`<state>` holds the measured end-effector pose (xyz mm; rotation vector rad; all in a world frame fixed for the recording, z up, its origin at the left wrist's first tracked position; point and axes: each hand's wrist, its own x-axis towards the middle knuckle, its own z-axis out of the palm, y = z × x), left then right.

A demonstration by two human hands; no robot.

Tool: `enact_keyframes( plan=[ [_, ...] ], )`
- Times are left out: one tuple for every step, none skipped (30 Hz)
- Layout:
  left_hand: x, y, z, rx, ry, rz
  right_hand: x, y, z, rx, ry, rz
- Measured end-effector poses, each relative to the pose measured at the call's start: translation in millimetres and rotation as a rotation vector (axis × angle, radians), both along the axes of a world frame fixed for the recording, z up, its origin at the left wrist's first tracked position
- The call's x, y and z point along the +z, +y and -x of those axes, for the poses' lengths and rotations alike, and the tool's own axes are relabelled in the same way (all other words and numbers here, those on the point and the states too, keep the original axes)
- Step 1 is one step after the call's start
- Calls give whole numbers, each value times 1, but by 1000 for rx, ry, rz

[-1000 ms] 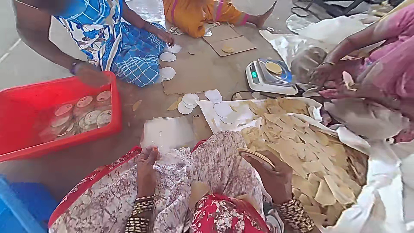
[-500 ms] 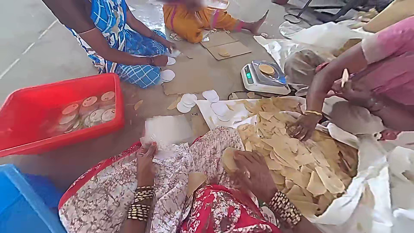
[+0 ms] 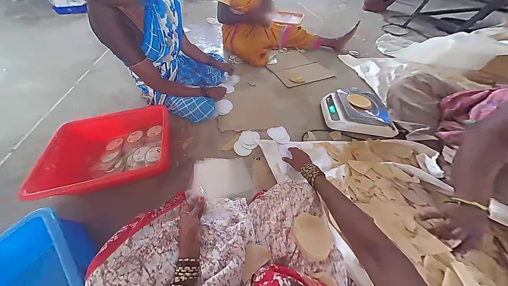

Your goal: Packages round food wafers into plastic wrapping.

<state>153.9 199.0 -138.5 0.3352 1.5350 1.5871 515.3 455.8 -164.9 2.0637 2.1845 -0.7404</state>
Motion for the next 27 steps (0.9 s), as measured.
enact_keyframes(
  plan=[
    [1, 1, 0, 7, -6, 9, -6, 6, 3, 14, -44, 7],
    [1, 3, -1, 11, -13, 16, -8, 9, 7, 27, -98, 8],
    [1, 6, -1, 11, -23, 19, -8, 11, 12, 41, -160, 22],
    [2, 8, -1, 4, -29, 24, -6, 11, 16, 58, -224, 32],
    [3, 9, -2, -6, -28, 30, -4, 9, 19, 71, -273, 41],
    [3, 11, -3, -18, -25, 39, -1, 9, 20, 72, -292, 47],
    [4, 13, -4, -30, -19, 52, 2, 9, 18, 58, -284, 42],
    [3, 14, -5, -40, -13, 55, 6, 10, 14, 25, -240, 30],
    [3, 14, -6, -49, -10, 51, 8, 10, 8, -24, -155, -2],
    [2, 14, -6, -56, -12, 42, 8, 10, -1, -81, -55, -51],
    [2, 13, -5, -58, -17, 33, 7, 9, -9, -145, 44, -107],
    [1, 12, -5, -57, -23, 23, 7, 6, -17, -202, 128, -156],
    [2, 12, -5, -53, -26, 19, 7, 3, -24, -255, 193, -190],
    [2, 12, -5, -52, -25, 17, 7, 1, -31, -303, 239, -206],
    [3, 11, -5, -50, -26, 15, 8, -2, -37, -350, 276, -209],
    [4, 11, -5, -50, -27, 14, 9, -5, -43, -392, 317, -206],
    [4, 11, -5, -52, -26, 13, 11, -9, -47, -433, 359, -203],
    [4, 11, -5, -54, -27, 11, 15, -13, -50, -473, 403, -197],
    [4, 11, -5, -58, -27, 11, 18, -18, -52, -507, 444, -197],
    [4, 11, -5, -63, -28, 11, 21, -22, -54, -537, 483, -200],
    [4, 10, -5, -66, -25, 12, 25, -27, -56, -566, 531, -205],
    [4, 10, -4, -62, -24, 9, 29, -32, -57, -593, 592, -215],
    [4, 10, -4, -55, -22, 8, 32, -37, -57, -617, 663, -233],
    [5, 9, -4, -53, -21, 7, 36, -43, -57, -641, 739, -251],
    [5, 8, -4, -52, -22, 5, 41, -49, -57, -670, 830, -278],
    [6, 7, -4, -51, -22, -1, 44, -55, -56, -706, 921, -309],
    [6, 6, -4, -52, -20, -9, 47, -62, -55, -742, 1009, -331]
  ],
)
